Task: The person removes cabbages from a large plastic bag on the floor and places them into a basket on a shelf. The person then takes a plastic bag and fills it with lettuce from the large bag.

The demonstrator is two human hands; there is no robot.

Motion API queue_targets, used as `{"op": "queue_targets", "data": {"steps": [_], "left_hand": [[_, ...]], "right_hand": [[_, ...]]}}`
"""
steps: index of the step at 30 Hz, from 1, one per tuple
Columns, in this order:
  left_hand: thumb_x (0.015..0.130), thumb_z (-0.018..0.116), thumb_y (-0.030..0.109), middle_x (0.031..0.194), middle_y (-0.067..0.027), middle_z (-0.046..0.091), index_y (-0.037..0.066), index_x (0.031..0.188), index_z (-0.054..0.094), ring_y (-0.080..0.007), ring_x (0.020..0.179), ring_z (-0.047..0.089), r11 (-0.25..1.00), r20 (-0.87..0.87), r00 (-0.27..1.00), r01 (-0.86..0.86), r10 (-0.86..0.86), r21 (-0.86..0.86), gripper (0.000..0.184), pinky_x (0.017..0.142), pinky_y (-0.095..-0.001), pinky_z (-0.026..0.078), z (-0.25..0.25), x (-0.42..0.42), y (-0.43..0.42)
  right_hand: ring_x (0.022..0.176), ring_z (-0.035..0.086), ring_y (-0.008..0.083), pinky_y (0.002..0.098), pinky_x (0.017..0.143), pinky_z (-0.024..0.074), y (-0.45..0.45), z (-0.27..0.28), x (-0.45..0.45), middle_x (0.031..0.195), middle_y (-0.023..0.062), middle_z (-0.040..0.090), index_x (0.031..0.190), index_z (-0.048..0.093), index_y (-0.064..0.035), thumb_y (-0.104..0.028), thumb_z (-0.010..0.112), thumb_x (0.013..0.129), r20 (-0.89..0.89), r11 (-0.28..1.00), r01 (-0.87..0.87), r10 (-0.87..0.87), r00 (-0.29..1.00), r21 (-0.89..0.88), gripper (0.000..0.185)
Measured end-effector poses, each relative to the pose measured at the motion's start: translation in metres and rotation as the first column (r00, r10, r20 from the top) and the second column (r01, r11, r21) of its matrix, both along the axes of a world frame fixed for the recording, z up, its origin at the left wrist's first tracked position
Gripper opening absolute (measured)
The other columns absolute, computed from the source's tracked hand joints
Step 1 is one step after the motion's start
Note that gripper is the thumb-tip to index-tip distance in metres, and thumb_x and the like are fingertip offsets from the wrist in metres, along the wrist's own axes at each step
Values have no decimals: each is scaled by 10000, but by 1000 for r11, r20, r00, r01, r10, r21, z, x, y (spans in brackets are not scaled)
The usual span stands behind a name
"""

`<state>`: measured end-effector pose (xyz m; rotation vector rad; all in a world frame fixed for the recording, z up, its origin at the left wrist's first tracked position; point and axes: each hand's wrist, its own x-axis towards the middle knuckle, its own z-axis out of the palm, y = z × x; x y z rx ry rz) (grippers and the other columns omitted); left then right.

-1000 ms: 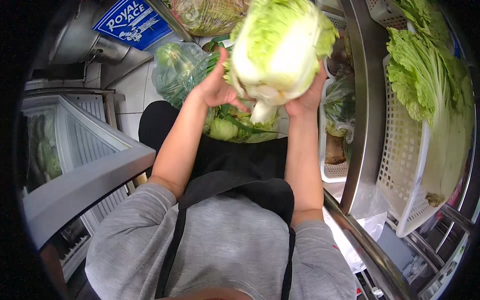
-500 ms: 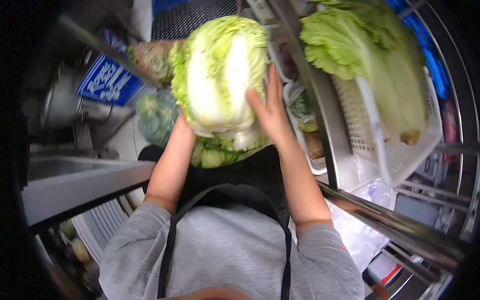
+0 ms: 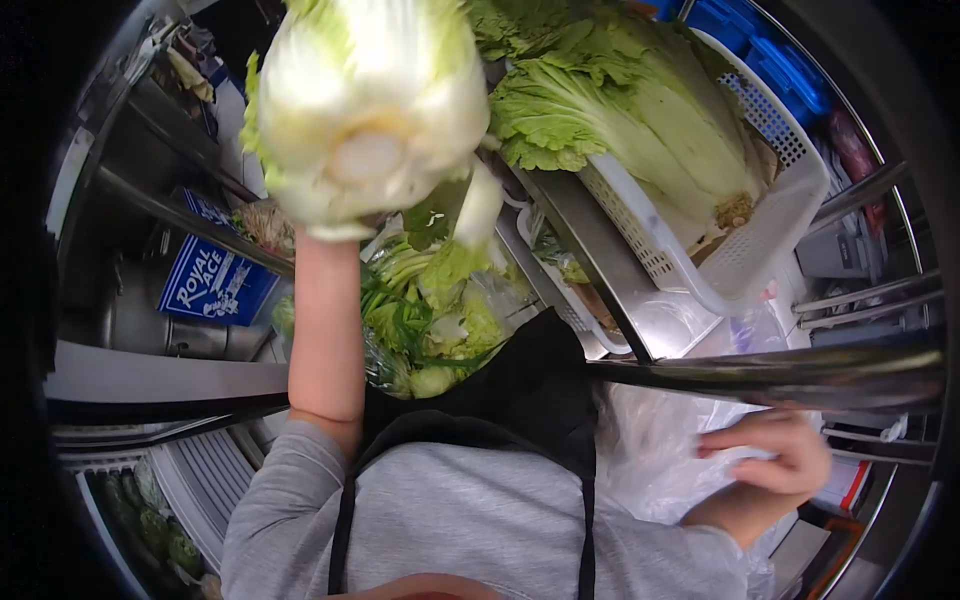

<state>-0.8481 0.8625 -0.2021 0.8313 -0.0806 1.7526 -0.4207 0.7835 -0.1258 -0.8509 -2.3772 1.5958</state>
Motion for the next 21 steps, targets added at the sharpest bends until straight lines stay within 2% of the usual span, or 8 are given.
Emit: {"op": "queue_targets", "data": {"steps": [2, 5, 7, 9, 10, 12, 19, 21], "left_hand": [[823, 465, 481, 1227, -157, 441, 40, 1276, 322, -245, 1121, 438, 999, -21, 999, 47, -47, -5, 648, 889, -394, 417, 25, 19, 13], [809, 430, 543, 1178, -128, 471, 87, 1237, 376, -274, 1062, 467, 991, -46, 994, 95, -100, -89, 627, 848, -438, 427, 63, 57, 23], [793, 372, 609, 1198, -125, 460, 115, 1240, 387, -313, 1082, 445, 974, -48, 986, 147, -158, -172, 666, 876, -493, 389, 69, 70, 36], [790, 329, 639, 1226, -131, 445, 120, 1252, 385, -327, 1112, 426, 960, -36, 984, 165, -177, -228, 697, 913, -536, 344, 73, 83, 57], [798, 320, 629, 1236, -123, 438, 115, 1246, 393, -321, 1113, 423, 924, -58, 998, 10, -34, -381, 685, 921, -532, 329, 86, 112, 55], [809, 340, 602, 1221, -117, 450, 109, 1230, 405, -305, 1105, 427, 880, -33, 977, 176, -212, -442, 651, 921, -523, 324, 101, 127, 56], [825, 409, 525, 1223, -108, 446, 78, 1206, 408, -295, 1083, 444, 926, -142, 937, 277, -320, -255, 587, 900, -507, 357, 100, 183, 121], [795, 480, 494, 1174, -113, 490, 81, 1165, 454, -300, 1036, 480, 919, -352, 853, 323, -386, -225, 554, 884, -451, 386, 95, 195, 132]], "right_hand": [[745, 586, 236, 307, 737, 454, 1, -10, 44, 832, 193, 586, 904, 568, 69, -344, 549, 777, -466, 896, 360, -210, 860, 260, 433], [996, 477, 248, 339, 846, 393, 94, 4, 51, 1090, 164, 485, 1116, 444, -5, -387, 432, 835, -653, 669, 727, -483, 583, 155, 474], [1163, 404, 256, 360, 919, 352, 160, 11, 29, 1262, 144, 417, 1256, 361, -55, -415, 354, 874, -627, 751, 654, -469, 622, 87, 526], [1185, 373, 273, 397, 930, 344, 202, 16, -7, 1324, 149, 334, 1335, 229, -89, -500, 319, 868, -627, 934, 353, -246, 739, 49, 629], [1185, 373, 270, 404, 932, 348, 216, 21, -43, 1326, 145, 326, 1335, 230, -81, -517, 319, 863, -632, 992, 119, -116, 766, -38, 649], [1182, 373, 259, 401, 933, 355, 230, 23, -67, 1321, 131, 334, 1336, 228, -97, -539, 349, 846, -642, 985, 9, -120, 758, -174, 671], [1160, 396, 247, 393, 930, 362, 250, 31, -53, 1309, 127, 348, 1340, 216, -110, -526, 372, 843, -717, 904, 300, -424, 553, -303, 667], [1153, 403, 244, 391, 929, 364, 251, 26, -43, 1305, 125, 352, 1341, 213, -113, -523, 379, 843, -713, 858, 387, -502, 489, -338, 666]]}}
